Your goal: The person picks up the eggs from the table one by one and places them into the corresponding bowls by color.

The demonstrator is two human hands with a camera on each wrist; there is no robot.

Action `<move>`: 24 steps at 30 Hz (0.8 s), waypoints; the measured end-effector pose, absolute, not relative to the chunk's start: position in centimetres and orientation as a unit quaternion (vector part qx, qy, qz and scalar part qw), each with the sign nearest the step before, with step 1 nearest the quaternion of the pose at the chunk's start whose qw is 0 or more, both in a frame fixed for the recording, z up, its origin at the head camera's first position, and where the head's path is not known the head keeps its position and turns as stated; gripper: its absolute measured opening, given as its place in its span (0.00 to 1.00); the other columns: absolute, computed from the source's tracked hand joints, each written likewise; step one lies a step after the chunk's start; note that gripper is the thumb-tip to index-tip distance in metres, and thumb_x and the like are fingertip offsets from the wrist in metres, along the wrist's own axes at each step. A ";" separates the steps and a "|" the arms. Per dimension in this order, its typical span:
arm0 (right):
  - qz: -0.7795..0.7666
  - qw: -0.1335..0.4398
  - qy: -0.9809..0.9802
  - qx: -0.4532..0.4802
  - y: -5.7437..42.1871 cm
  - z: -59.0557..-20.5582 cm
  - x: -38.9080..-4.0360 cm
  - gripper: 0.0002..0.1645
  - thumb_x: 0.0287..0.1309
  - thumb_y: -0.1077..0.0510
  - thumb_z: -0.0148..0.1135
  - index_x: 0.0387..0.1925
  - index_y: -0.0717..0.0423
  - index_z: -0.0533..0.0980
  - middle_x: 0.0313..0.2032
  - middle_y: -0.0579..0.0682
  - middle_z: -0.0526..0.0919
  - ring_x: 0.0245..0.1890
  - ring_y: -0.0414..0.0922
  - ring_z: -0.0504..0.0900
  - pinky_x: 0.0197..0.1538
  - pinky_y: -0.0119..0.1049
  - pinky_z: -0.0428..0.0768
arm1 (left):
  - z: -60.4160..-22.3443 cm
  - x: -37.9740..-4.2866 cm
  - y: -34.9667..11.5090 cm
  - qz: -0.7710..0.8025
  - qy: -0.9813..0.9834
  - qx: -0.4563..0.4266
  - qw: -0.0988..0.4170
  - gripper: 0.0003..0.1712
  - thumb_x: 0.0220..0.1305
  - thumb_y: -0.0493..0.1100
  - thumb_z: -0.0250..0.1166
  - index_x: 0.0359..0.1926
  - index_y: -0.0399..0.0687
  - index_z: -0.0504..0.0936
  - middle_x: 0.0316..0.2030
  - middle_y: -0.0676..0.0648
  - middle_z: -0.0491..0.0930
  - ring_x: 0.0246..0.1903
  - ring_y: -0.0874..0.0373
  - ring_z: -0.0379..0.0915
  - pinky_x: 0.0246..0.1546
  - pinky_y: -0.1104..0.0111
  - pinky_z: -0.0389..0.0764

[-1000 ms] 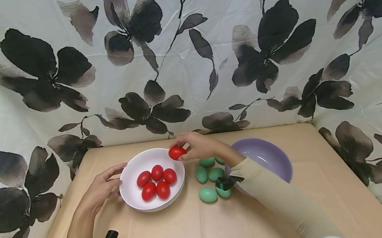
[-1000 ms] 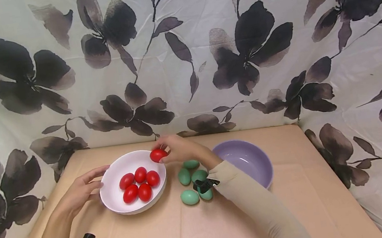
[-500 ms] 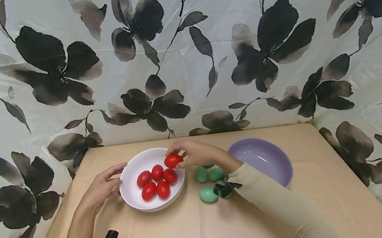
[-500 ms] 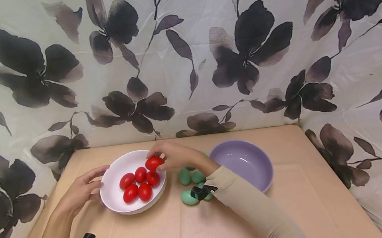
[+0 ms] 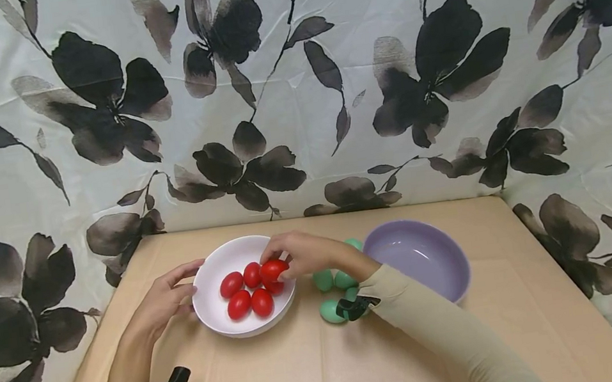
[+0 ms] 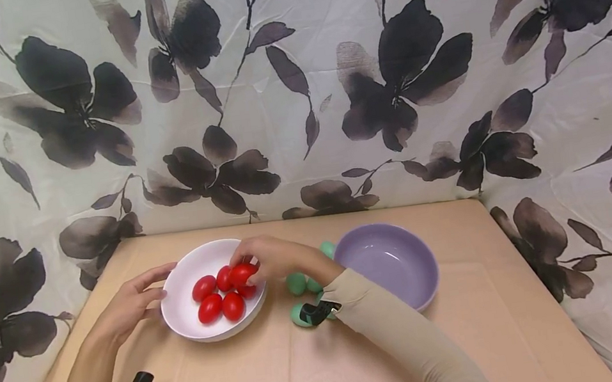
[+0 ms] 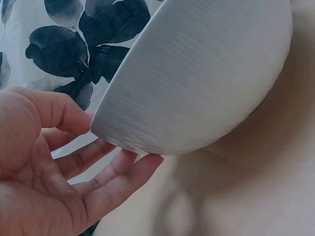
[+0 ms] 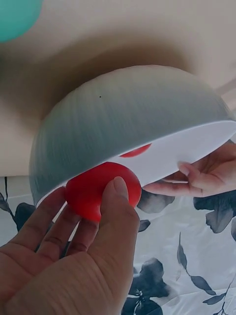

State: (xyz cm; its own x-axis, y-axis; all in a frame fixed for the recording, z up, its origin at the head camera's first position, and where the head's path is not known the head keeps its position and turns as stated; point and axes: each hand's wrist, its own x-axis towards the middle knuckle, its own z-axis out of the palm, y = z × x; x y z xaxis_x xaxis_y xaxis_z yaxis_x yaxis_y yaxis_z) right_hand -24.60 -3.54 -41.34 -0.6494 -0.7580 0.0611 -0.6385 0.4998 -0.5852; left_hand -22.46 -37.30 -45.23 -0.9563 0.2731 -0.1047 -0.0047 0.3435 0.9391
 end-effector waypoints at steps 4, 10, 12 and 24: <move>-0.271 0.109 0.864 -0.410 -3.8 -41.5 -24.9 0.23 0.56 0.62 0.74 0.54 0.50 0.82 0.50 0.43 0.82 0.49 0.36 0.80 0.52 0.30 0.82 | -45.1 -22.9 -37.3 0.565 0.811 0.088 0.122 0.32 0.71 0.33 0.55 0.75 0.42 0.65 0.70 0.32 0.65 0.54 0.47 0.73 0.40 0.60 0.86; -0.252 0.124 0.864 -0.418 -4.1 -41.6 -25.3 0.22 0.56 0.61 0.74 0.54 0.50 0.82 0.48 0.42 0.83 0.48 0.35 0.80 0.52 0.28 0.81 | -45.1 -23.4 -37.4 0.564 0.811 0.094 0.125 0.33 0.70 0.33 0.56 0.75 0.42 0.65 0.70 0.31 0.64 0.56 0.46 0.72 0.42 0.59 0.86; -0.248 0.131 0.862 -0.421 -4.3 -41.6 -25.4 0.22 0.56 0.62 0.74 0.54 0.51 0.82 0.48 0.42 0.83 0.48 0.35 0.80 0.52 0.27 0.81 | -45.1 -23.6 -37.5 0.562 0.812 0.096 0.125 0.33 0.70 0.33 0.56 0.75 0.42 0.65 0.70 0.31 0.64 0.57 0.46 0.72 0.43 0.58 0.86; -0.229 0.163 0.857 -0.431 -5.0 -42.0 -26.0 0.21 0.57 0.64 0.71 0.54 0.54 0.82 0.48 0.44 0.84 0.48 0.36 0.80 0.53 0.29 0.81 | -45.1 -24.5 -37.7 0.559 0.813 0.104 0.122 0.32 0.71 0.34 0.56 0.75 0.42 0.65 0.70 0.31 0.65 0.57 0.43 0.72 0.42 0.58 0.87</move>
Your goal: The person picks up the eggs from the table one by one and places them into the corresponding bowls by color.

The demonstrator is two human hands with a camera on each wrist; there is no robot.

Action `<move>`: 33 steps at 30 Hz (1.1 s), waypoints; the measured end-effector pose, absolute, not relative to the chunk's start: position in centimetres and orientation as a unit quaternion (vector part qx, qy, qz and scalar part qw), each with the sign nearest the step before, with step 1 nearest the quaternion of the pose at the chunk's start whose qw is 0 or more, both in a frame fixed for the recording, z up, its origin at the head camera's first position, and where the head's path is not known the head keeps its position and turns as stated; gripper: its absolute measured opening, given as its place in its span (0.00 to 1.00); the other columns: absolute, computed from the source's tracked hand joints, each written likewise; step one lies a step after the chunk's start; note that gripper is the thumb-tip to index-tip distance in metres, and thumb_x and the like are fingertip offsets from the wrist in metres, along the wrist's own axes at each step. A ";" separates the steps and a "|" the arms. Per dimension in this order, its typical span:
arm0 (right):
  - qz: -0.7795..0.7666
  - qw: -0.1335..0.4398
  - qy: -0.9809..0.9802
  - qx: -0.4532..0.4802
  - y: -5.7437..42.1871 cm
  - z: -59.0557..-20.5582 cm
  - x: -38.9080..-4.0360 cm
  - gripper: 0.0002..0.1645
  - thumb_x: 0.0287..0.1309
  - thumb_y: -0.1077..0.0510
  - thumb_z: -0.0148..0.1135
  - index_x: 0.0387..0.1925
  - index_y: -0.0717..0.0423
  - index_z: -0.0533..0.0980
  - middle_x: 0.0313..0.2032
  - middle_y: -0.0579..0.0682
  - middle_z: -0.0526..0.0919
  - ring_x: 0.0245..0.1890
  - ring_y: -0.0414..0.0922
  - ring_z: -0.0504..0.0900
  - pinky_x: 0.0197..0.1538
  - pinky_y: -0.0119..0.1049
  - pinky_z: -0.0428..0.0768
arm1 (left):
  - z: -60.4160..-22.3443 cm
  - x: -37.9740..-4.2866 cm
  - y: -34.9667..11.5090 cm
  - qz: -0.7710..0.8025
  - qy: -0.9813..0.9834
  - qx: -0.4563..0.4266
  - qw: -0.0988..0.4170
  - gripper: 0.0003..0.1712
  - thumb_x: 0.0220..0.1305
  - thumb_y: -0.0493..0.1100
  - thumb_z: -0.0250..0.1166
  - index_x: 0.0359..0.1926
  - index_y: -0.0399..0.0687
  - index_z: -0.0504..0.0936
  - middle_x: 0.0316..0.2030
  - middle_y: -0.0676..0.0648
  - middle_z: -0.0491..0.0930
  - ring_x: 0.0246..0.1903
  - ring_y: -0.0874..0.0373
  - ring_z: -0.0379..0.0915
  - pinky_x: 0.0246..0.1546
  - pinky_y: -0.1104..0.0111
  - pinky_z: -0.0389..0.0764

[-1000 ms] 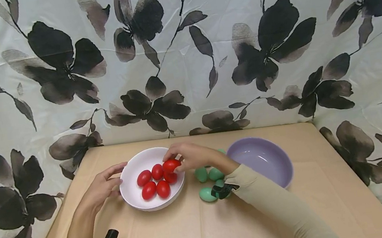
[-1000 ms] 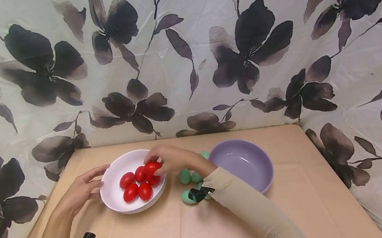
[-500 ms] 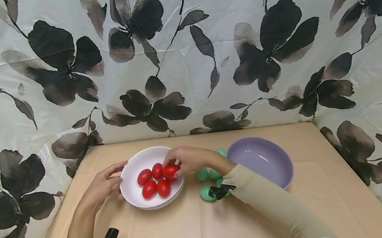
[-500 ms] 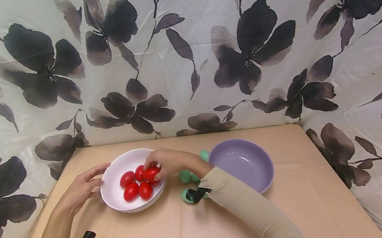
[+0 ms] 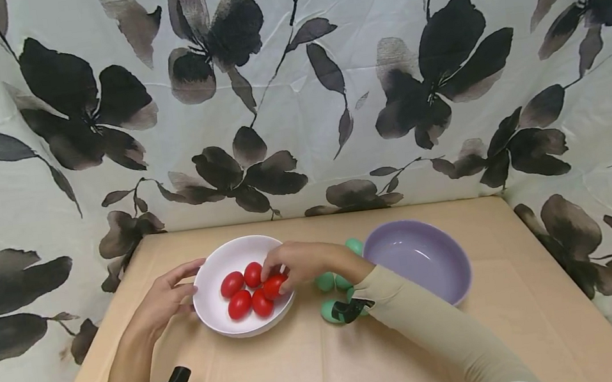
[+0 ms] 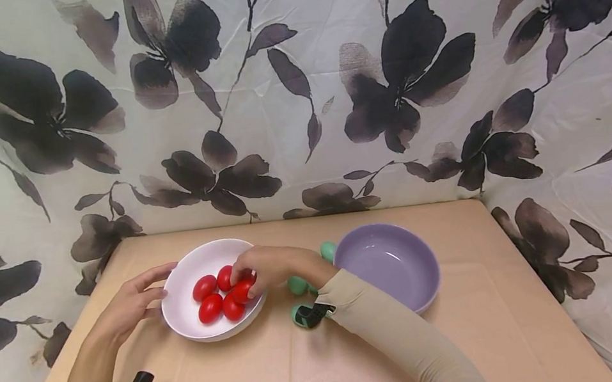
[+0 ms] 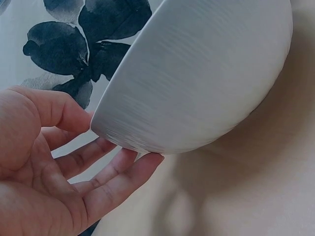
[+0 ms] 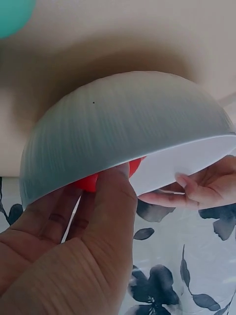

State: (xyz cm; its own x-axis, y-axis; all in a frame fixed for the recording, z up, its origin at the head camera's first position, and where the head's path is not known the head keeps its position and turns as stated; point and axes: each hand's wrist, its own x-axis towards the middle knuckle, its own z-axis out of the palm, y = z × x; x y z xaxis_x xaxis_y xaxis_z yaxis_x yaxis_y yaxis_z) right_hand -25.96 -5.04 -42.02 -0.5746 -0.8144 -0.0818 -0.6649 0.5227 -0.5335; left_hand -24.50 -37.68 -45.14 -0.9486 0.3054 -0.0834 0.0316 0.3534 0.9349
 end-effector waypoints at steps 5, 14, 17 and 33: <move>-0.227 0.159 0.854 -0.440 -4.8 -41.9 -25.6 0.21 0.58 0.64 0.69 0.55 0.55 0.82 0.49 0.45 0.84 0.49 0.38 0.81 0.54 0.30 0.81 | -45.0 -24.0 -37.5 0.556 0.816 0.096 0.123 0.32 0.71 0.34 0.55 0.75 0.43 0.65 0.70 0.32 0.64 0.56 0.45 0.73 0.42 0.57 0.87; -0.256 0.153 0.849 -0.436 -3.7 -41.4 -24.7 0.22 0.59 0.67 0.65 0.56 0.54 0.82 0.51 0.45 0.85 0.53 0.38 0.81 0.56 0.34 0.82 | -44.9 -22.9 -37.2 0.555 0.818 0.088 0.123 0.32 0.71 0.34 0.56 0.75 0.43 0.65 0.70 0.32 0.64 0.59 0.42 0.71 0.45 0.56 0.86; -0.268 0.150 0.845 -0.438 -3.3 -41.1 -24.3 0.23 0.60 0.68 0.63 0.57 0.56 0.82 0.52 0.48 0.84 0.54 0.42 0.82 0.56 0.37 0.82 | -44.9 -22.5 -37.1 0.555 0.818 0.088 0.124 0.32 0.71 0.34 0.55 0.75 0.43 0.64 0.70 0.31 0.64 0.59 0.42 0.72 0.44 0.56 0.87; -0.350 0.142 0.846 -0.377 0.2 -39.4 -21.8 0.21 0.66 0.62 0.63 0.60 0.55 0.77 0.57 0.51 0.81 0.59 0.51 0.80 0.60 0.47 0.80 | -44.4 -21.1 -37.1 0.532 0.834 0.083 0.121 0.33 0.72 0.36 0.58 0.75 0.41 0.64 0.68 0.30 0.67 0.55 0.48 0.76 0.42 0.60 0.86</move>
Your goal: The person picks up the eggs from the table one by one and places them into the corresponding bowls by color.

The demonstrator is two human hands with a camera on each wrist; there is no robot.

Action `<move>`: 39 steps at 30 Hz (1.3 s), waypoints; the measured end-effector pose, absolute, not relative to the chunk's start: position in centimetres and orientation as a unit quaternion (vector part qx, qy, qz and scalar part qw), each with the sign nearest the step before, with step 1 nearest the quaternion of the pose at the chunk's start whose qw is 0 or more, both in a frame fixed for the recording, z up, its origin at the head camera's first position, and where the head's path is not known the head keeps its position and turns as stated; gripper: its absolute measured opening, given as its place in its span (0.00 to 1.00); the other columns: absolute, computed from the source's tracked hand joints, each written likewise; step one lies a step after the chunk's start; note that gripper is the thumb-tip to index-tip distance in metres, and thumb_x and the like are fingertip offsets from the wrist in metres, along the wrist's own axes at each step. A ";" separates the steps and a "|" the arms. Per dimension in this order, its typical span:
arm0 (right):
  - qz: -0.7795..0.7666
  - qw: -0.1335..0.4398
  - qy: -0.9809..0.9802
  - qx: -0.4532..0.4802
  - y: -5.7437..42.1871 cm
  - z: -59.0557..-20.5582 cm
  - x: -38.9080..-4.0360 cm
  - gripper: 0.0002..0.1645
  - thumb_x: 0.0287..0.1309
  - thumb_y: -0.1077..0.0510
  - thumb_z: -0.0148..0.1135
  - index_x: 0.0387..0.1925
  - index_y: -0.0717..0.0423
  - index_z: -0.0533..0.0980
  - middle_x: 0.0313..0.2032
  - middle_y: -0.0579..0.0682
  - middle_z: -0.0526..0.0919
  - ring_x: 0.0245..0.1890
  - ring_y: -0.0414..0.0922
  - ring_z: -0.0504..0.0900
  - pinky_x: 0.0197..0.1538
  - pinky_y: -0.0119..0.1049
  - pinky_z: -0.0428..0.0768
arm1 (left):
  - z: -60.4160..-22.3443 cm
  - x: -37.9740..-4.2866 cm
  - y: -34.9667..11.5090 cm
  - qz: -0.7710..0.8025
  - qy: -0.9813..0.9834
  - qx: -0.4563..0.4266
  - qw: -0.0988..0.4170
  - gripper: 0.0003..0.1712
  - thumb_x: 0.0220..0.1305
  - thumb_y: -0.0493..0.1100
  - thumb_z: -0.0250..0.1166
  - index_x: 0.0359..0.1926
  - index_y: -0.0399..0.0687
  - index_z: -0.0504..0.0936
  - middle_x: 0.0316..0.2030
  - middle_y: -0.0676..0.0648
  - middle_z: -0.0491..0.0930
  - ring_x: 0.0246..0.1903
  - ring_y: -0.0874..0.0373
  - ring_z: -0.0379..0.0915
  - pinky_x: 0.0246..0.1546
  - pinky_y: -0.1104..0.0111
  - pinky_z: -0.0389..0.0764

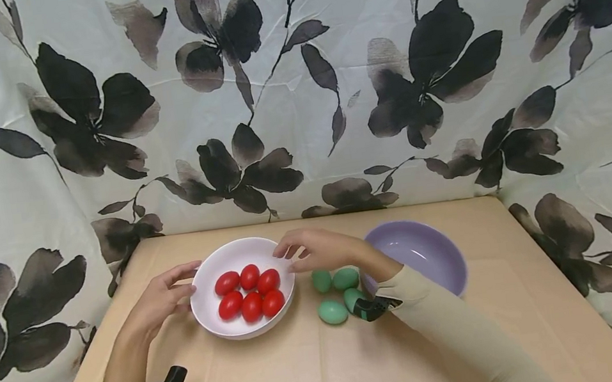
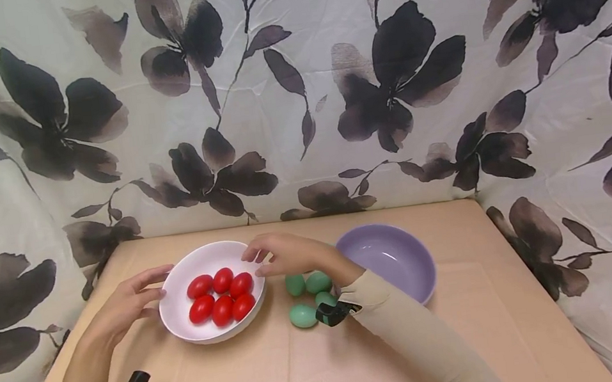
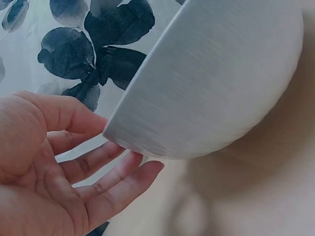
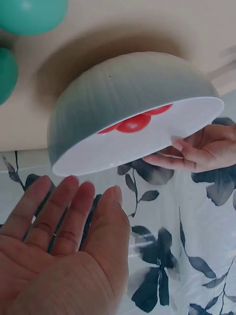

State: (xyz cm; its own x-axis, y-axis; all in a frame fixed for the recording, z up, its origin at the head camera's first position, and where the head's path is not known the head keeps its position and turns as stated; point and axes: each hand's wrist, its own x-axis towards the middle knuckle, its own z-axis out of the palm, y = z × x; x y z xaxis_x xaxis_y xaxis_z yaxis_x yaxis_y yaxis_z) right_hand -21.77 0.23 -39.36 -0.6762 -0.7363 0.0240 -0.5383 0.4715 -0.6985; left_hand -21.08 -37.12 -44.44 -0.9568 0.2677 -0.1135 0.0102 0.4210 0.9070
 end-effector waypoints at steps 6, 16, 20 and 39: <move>-0.361 0.128 0.853 -0.353 2.1 -39.0 -21.1 0.23 0.66 0.61 0.62 0.62 0.60 0.76 0.58 0.56 0.81 0.59 0.52 0.80 0.60 0.51 0.80 | -42.9 -21.7 -37.4 0.517 0.842 0.112 0.104 0.33 0.72 0.38 0.60 0.75 0.37 0.63 0.67 0.28 0.68 0.59 0.39 0.76 0.46 0.56 0.86; -0.414 0.079 0.857 -0.295 6.0 -39.1 -19.2 0.29 0.65 0.62 0.63 0.67 0.58 0.72 0.55 0.53 0.82 0.58 0.55 0.81 0.59 0.51 0.80 | -40.3 -22.4 -36.1 0.491 0.858 0.136 0.063 0.31 0.74 0.36 0.58 0.74 0.37 0.64 0.67 0.28 0.69 0.62 0.30 0.70 0.48 0.53 0.84; -0.445 0.049 0.856 -0.259 7.7 -39.4 -18.4 0.31 0.66 0.64 0.61 0.69 0.61 0.69 0.53 0.57 0.82 0.55 0.56 0.81 0.58 0.50 0.80 | -39.5 -22.6 -35.3 0.477 0.866 0.140 0.058 0.31 0.74 0.38 0.59 0.74 0.39 0.65 0.66 0.29 0.71 0.62 0.32 0.72 0.50 0.53 0.83; -0.452 -0.030 0.880 -0.146 17.7 -41.4 -15.4 0.31 0.65 0.62 0.66 0.68 0.61 0.70 0.55 0.61 0.83 0.52 0.53 0.84 0.52 0.35 0.82 | -38.2 -21.8 -30.2 0.498 0.833 0.227 0.084 0.28 0.69 0.36 0.63 0.69 0.41 0.72 0.61 0.33 0.76 0.52 0.41 0.80 0.46 0.52 0.86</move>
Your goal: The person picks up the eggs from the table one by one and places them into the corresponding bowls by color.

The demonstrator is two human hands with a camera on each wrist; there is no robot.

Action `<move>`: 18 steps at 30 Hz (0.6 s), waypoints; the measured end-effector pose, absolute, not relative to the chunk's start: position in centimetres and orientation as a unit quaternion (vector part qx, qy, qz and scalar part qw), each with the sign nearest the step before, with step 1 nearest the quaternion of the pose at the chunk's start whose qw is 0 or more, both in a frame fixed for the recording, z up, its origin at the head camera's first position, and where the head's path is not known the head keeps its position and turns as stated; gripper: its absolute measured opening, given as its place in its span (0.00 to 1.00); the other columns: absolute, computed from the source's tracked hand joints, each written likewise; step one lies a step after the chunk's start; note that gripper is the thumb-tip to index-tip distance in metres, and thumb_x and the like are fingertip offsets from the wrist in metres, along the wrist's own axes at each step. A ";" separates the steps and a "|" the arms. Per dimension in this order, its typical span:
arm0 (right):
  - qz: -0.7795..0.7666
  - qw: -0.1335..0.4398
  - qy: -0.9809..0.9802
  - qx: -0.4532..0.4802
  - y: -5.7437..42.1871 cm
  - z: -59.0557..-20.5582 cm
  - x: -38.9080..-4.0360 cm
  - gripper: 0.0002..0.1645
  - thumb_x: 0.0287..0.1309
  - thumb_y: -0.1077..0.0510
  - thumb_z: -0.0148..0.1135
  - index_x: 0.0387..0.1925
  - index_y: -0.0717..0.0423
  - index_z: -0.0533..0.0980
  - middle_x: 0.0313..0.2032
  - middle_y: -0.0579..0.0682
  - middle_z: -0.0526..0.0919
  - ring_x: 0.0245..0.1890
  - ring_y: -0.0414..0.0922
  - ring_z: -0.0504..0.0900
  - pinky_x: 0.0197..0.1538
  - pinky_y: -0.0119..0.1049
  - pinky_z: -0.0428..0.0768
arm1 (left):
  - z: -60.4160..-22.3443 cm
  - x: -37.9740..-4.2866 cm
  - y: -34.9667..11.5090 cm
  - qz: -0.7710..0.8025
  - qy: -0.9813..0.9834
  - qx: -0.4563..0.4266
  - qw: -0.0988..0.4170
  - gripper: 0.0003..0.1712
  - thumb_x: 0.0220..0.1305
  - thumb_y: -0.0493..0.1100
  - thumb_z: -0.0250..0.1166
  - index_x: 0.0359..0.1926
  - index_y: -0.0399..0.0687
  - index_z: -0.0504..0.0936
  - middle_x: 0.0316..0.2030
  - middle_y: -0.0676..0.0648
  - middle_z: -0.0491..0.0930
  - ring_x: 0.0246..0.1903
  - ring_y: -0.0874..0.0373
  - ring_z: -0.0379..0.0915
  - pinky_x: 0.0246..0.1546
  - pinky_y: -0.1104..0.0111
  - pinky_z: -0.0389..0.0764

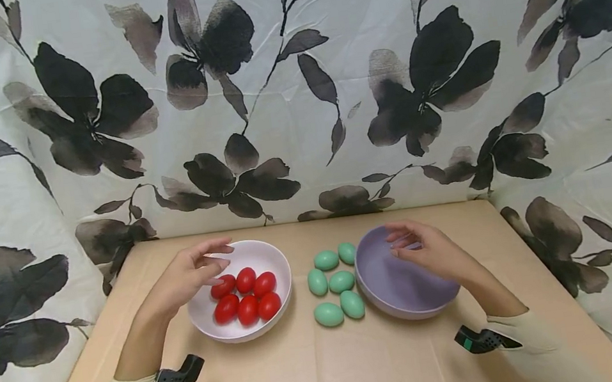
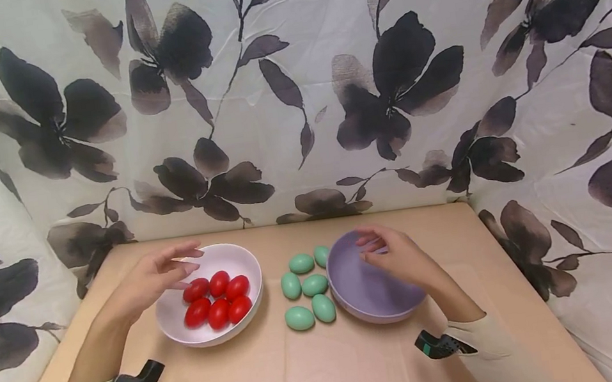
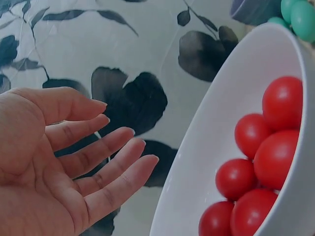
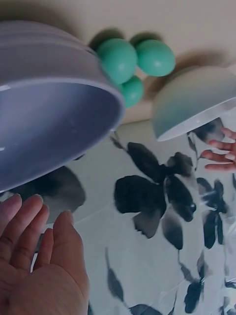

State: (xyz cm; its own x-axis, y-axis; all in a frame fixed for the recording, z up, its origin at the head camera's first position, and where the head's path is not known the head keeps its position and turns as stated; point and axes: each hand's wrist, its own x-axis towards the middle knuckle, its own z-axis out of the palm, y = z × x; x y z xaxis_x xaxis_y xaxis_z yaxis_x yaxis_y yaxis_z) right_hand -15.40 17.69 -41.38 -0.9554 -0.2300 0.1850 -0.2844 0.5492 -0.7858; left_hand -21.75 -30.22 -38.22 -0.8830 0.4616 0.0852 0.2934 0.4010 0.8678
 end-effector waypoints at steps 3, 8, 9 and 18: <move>0.441 0.044 -0.887 0.132 19.2 -41.7 -14.5 0.31 0.64 0.63 0.66 0.67 0.63 0.70 0.56 0.62 0.83 0.53 0.55 0.84 0.51 0.32 0.81 | -38.2 -21.1 -29.6 0.499 0.829 0.237 0.088 0.28 0.69 0.36 0.64 0.69 0.42 0.73 0.60 0.35 0.77 0.50 0.43 0.81 0.46 0.54 0.86; 0.407 0.077 -0.906 0.090 21.0 -42.0 -12.5 0.29 0.63 0.66 0.65 0.66 0.63 0.71 0.55 0.62 0.83 0.53 0.58 0.84 0.52 0.43 0.83 | -37.8 -20.2 -28.7 0.501 0.821 0.255 0.100 0.28 0.68 0.36 0.64 0.68 0.44 0.74 0.60 0.38 0.78 0.53 0.43 0.79 0.45 0.58 0.86; 0.399 0.086 -0.909 0.082 21.3 -42.0 -12.2 0.29 0.63 0.66 0.65 0.65 0.63 0.72 0.55 0.62 0.83 0.53 0.59 0.83 0.53 0.47 0.83 | -37.7 -19.9 -28.5 0.499 0.821 0.257 0.102 0.28 0.68 0.36 0.64 0.68 0.45 0.74 0.60 0.39 0.78 0.54 0.43 0.78 0.45 0.59 0.86; 0.361 0.125 -0.924 0.019 23.2 -43.3 -9.8 0.25 0.65 0.63 0.65 0.62 0.63 0.75 0.58 0.63 0.80 0.58 0.61 0.79 0.54 0.54 0.81 | -37.5 -18.2 -27.4 0.478 0.821 0.289 0.118 0.28 0.67 0.33 0.63 0.68 0.46 0.75 0.58 0.40 0.79 0.50 0.47 0.80 0.46 0.61 0.85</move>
State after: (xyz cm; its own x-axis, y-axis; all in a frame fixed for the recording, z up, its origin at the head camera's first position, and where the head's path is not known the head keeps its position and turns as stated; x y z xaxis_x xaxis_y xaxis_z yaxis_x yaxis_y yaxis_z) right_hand -9.82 23.17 -43.32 -0.9679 0.0559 0.2452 -0.1251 0.7388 -0.6622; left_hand -18.16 -27.41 -37.50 -0.8058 0.5864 0.0827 0.3617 0.3768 0.8527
